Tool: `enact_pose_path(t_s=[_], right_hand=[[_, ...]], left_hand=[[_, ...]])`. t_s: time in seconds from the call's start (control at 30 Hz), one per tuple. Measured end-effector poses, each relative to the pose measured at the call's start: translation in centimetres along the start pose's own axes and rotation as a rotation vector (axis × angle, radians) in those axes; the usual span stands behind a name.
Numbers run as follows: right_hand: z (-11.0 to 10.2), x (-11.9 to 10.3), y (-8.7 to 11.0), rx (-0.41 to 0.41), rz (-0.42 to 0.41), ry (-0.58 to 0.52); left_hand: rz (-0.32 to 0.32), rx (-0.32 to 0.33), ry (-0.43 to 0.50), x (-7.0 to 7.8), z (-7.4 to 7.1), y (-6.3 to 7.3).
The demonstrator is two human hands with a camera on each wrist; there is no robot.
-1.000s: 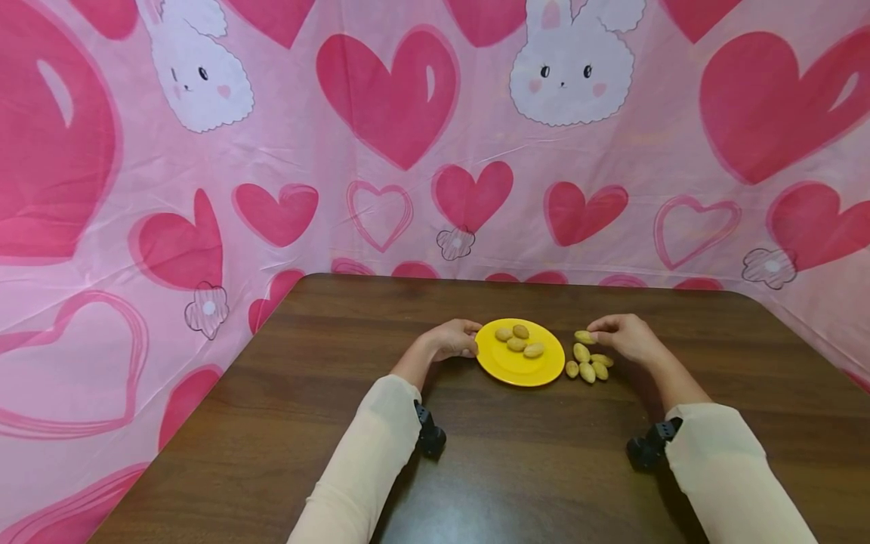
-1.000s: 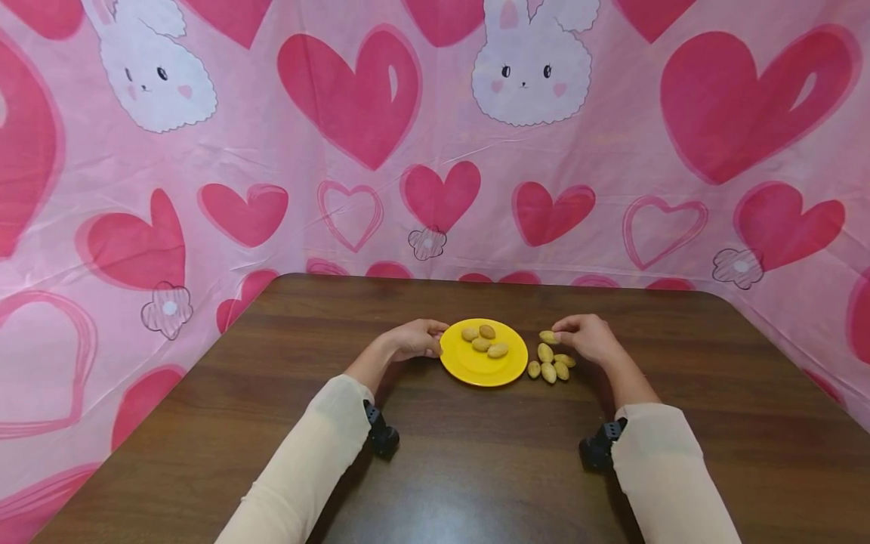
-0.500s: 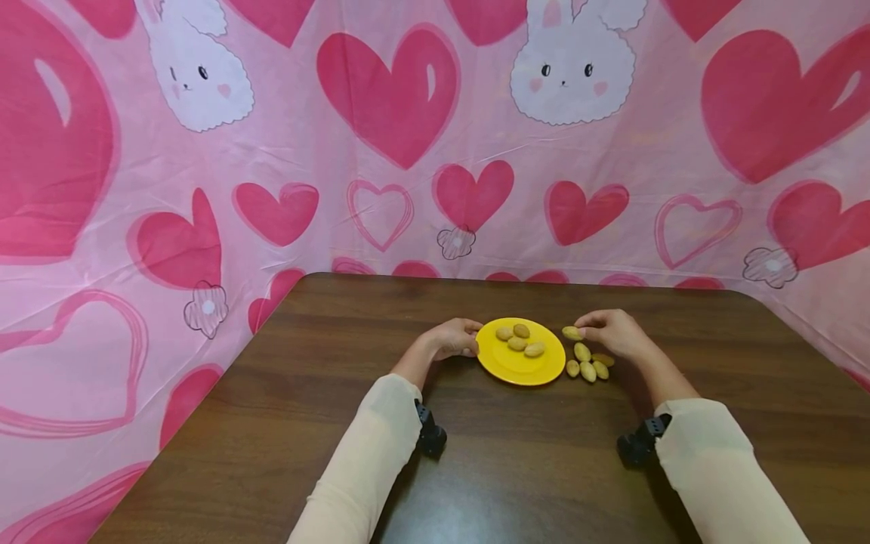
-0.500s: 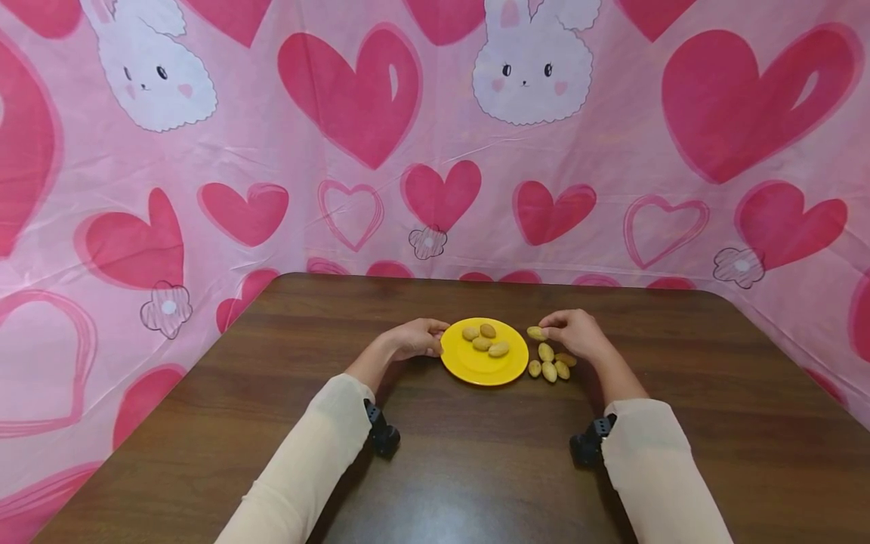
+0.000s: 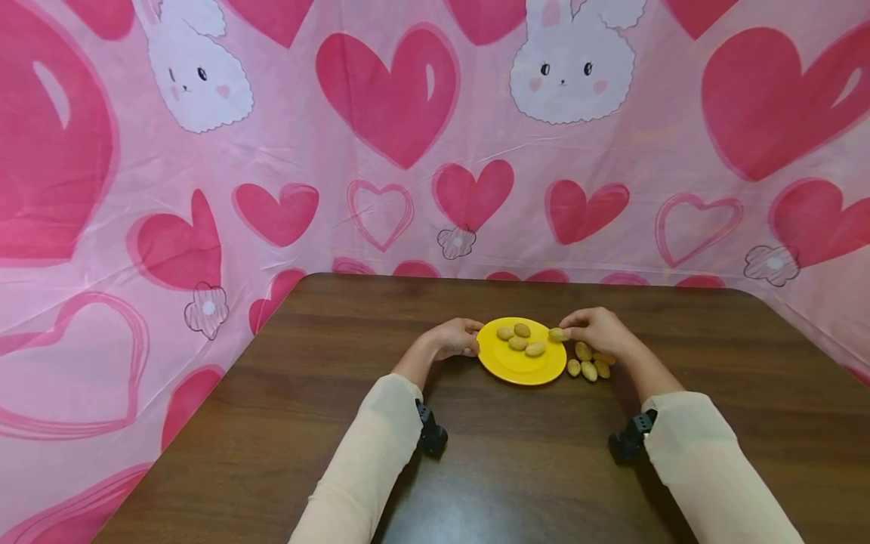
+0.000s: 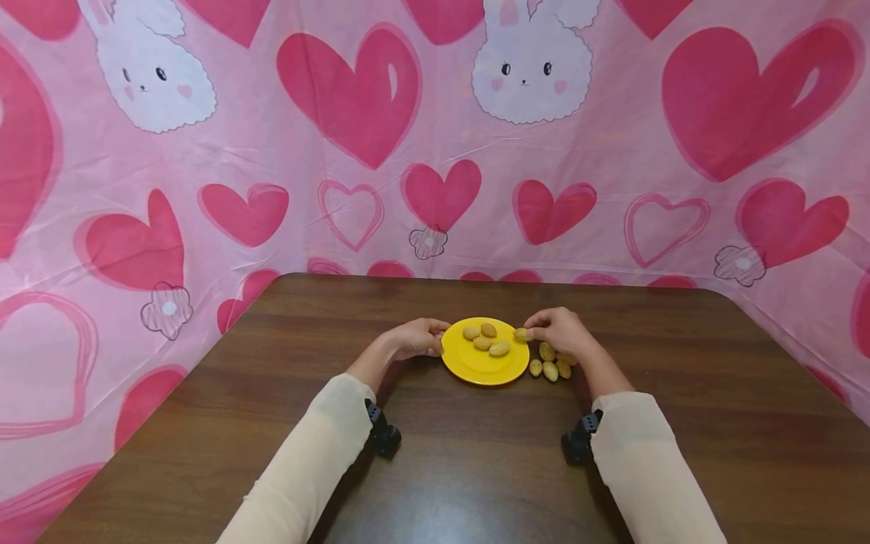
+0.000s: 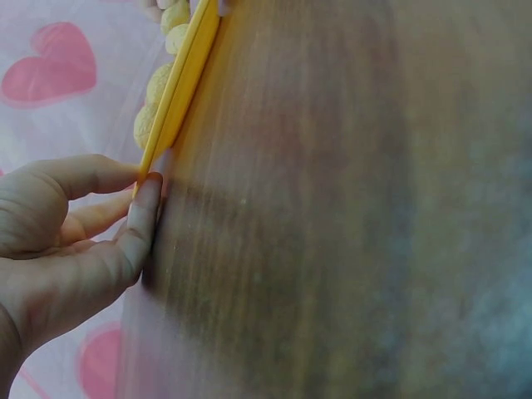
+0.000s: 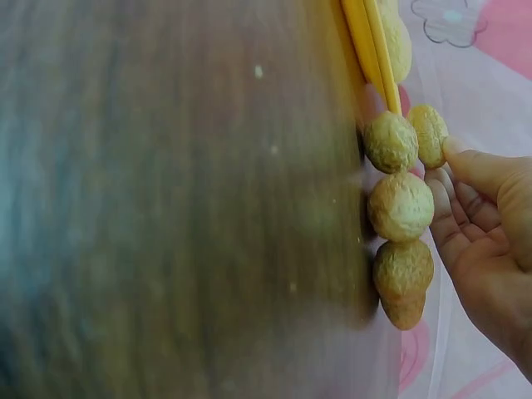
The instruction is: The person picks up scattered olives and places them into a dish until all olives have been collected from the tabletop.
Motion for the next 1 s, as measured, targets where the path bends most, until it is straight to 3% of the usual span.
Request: enact_pose_path(t_s=[0.63, 1.0], right_hand=[[1.0, -2.4, -1.3, -0.054, -0.021, -0.004], [1.5, -2.4, -2.2, -0.087, -0.036, -0.02]], left_hand=[[0.01, -0.001, -0.016, 0.1, 0.0, 0.1], [0.007, 0.001, -0.021, 0.0, -0.1, 0.0]])
Point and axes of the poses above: each hand's wrist, its own y-axis away from the middle knuckle, its own z-axis out of the palm, x = y × z, the point moved 3 cm from there along -y, towards the middle knuckle, and after that the axes turned 11 degrees about -x, right-handed, at the moved point
